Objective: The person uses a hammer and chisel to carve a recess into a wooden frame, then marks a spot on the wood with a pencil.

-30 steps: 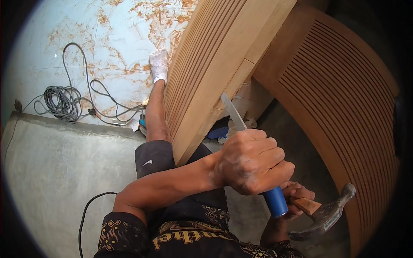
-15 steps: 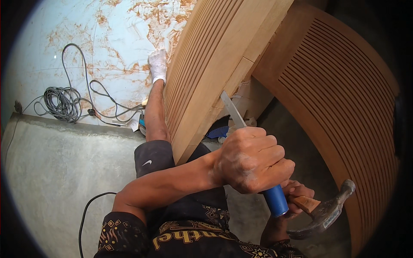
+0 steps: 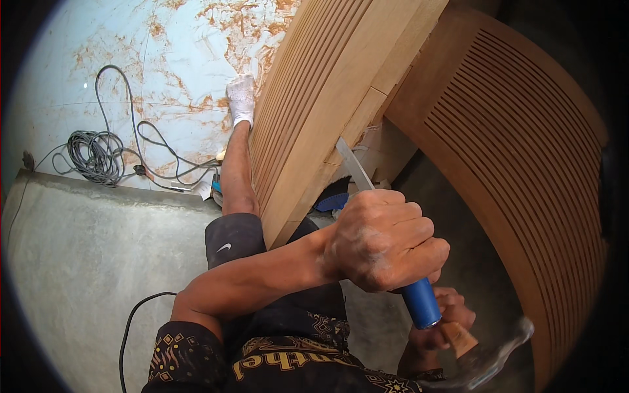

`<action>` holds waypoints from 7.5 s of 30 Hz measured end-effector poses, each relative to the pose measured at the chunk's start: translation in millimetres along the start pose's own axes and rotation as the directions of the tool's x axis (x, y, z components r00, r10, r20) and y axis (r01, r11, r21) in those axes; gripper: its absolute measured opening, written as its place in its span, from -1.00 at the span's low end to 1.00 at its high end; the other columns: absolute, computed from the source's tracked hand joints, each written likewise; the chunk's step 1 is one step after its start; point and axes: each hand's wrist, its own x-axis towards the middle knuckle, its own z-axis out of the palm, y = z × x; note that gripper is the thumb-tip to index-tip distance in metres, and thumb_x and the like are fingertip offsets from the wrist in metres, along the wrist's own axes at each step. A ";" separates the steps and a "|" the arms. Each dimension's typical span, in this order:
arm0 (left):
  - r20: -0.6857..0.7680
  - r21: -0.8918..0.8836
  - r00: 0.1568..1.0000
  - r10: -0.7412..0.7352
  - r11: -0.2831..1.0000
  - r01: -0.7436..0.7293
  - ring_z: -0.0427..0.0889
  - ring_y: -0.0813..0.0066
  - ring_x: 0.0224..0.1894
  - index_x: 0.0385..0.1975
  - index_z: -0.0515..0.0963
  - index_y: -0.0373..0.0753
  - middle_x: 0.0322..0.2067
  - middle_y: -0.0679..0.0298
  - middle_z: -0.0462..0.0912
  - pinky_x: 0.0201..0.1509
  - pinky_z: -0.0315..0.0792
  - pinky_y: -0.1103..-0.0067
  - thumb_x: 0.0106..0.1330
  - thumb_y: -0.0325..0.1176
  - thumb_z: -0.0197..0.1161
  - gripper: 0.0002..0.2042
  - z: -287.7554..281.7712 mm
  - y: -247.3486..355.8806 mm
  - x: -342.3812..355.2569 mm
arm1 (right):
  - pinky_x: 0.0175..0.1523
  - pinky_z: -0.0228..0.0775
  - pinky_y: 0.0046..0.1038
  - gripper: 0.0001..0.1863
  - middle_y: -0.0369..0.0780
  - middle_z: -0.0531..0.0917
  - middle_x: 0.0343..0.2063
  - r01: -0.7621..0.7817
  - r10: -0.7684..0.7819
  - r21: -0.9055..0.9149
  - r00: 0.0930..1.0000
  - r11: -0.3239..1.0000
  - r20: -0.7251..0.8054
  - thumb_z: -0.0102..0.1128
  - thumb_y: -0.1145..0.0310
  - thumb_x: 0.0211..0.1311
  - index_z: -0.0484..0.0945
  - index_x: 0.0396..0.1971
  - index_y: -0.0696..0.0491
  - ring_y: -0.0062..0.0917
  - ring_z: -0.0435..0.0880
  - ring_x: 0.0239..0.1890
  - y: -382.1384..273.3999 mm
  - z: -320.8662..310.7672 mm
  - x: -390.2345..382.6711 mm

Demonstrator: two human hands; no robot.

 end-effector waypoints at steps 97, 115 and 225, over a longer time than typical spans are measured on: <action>-0.128 0.032 0.991 0.035 0.999 -0.032 0.39 0.51 -0.71 -0.65 0.42 -0.11 -0.73 0.42 0.30 -0.65 0.19 0.51 -0.01 -0.28 0.41 -0.76 -7.9 8.9 -11.6 | -0.32 0.27 -0.59 -0.44 -0.32 0.42 -0.38 -0.342 0.389 0.208 0.884 0.916 -0.260 0.26 -0.11 0.45 0.39 -0.14 0.16 -0.72 0.36 -0.47 20.6 26.7 -60.3; -0.158 0.025 0.987 0.026 0.999 -0.023 0.43 0.52 -0.69 -0.63 0.46 -0.11 -0.72 0.42 0.37 -0.63 0.21 0.52 -0.01 -0.30 0.41 -0.79 -1.4 6.8 -14.6 | -0.58 0.16 -0.66 -0.41 -0.39 0.31 -0.54 -0.343 0.371 0.147 0.889 0.928 -0.270 0.21 -0.17 0.43 0.31 0.05 0.06 -0.75 0.26 -0.62 35.2 20.4 -60.1; -0.232 -0.097 0.973 0.001 0.995 -0.024 0.39 0.43 -0.76 -0.65 0.47 -0.21 -0.74 0.35 0.38 -0.70 0.21 0.53 -0.08 -0.57 0.41 -0.80 -6.5 5.2 -4.1 | -0.37 0.54 -0.42 -0.29 -0.07 0.69 -0.37 0.018 -0.045 -0.227 0.993 0.974 -0.111 0.18 -0.25 0.37 0.52 -0.15 0.27 -0.42 0.71 -0.43 9.6 -4.8 -56.2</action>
